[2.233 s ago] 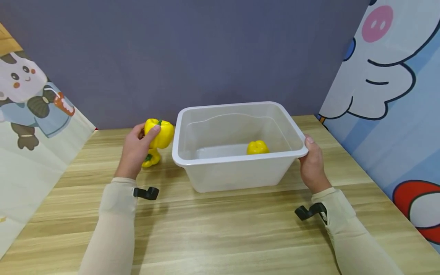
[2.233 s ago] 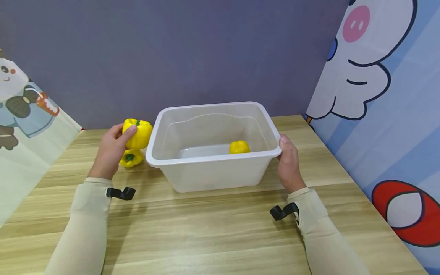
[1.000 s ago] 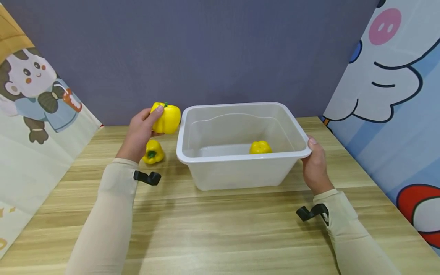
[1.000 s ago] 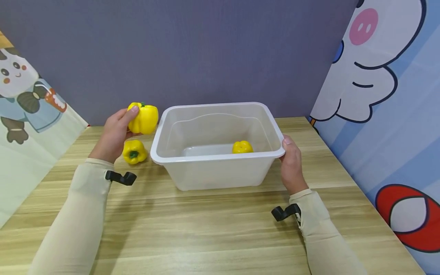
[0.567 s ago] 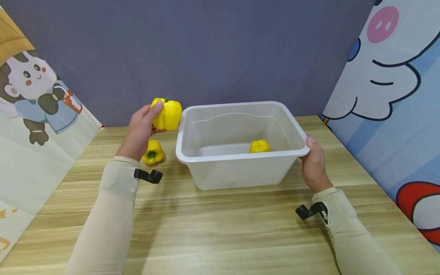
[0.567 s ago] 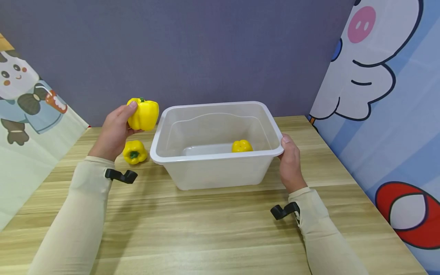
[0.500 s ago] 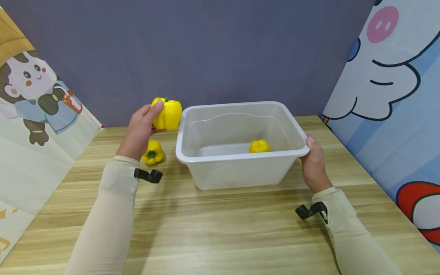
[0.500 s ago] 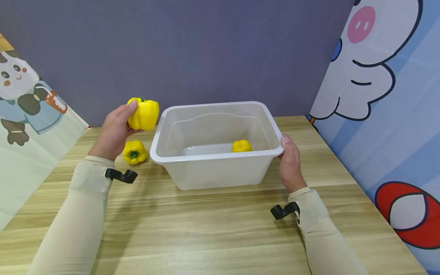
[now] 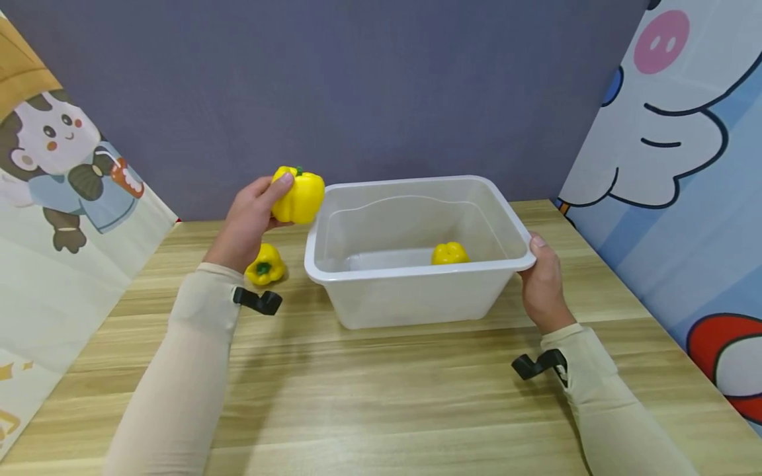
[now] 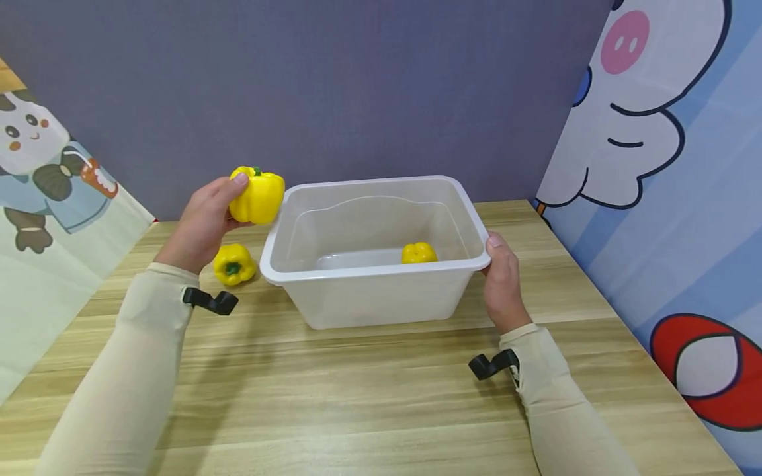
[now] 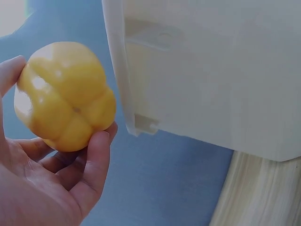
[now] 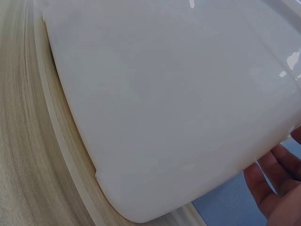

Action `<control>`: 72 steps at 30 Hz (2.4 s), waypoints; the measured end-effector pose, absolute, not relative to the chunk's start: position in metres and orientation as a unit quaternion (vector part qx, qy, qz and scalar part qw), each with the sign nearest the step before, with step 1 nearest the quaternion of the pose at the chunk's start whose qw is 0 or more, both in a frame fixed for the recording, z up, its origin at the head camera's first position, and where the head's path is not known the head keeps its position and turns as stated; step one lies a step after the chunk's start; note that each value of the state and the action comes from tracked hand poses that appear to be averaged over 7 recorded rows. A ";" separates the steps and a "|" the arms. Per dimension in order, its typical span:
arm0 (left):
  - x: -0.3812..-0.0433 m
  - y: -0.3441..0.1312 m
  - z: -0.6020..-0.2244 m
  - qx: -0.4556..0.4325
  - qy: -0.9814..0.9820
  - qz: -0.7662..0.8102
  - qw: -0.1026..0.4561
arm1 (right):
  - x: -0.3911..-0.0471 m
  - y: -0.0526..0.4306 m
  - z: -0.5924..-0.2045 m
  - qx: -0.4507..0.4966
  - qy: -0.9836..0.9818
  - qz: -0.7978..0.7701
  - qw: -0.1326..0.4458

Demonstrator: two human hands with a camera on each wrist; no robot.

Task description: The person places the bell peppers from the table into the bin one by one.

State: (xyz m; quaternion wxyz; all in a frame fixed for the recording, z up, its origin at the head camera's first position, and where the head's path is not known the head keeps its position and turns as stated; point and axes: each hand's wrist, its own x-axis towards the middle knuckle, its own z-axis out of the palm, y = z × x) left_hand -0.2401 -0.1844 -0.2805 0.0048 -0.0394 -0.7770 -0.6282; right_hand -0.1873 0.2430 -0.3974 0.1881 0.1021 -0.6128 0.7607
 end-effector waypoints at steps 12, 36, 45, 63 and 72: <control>-0.243 -0.172 -0.270 -0.065 -0.806 -0.588 -0.031 | -0.186 0.243 -0.400 0.106 -0.614 0.759 0.191; -0.250 -0.153 -0.246 -0.110 -0.865 -0.473 -0.128 | -0.188 0.244 -0.398 0.103 -0.622 0.753 0.188; -0.250 -0.150 -0.241 -0.114 -0.864 -0.470 -0.138 | -0.189 0.245 -0.400 0.116 -0.615 0.755 0.193; -0.250 -0.138 -0.237 -0.125 -0.873 -0.447 -0.151 | -0.189 0.244 -0.400 0.114 -0.613 0.758 0.191; -0.251 -0.130 -0.235 -0.129 -0.871 -0.448 -0.151 | -0.189 0.244 -0.398 0.115 -0.611 0.759 0.193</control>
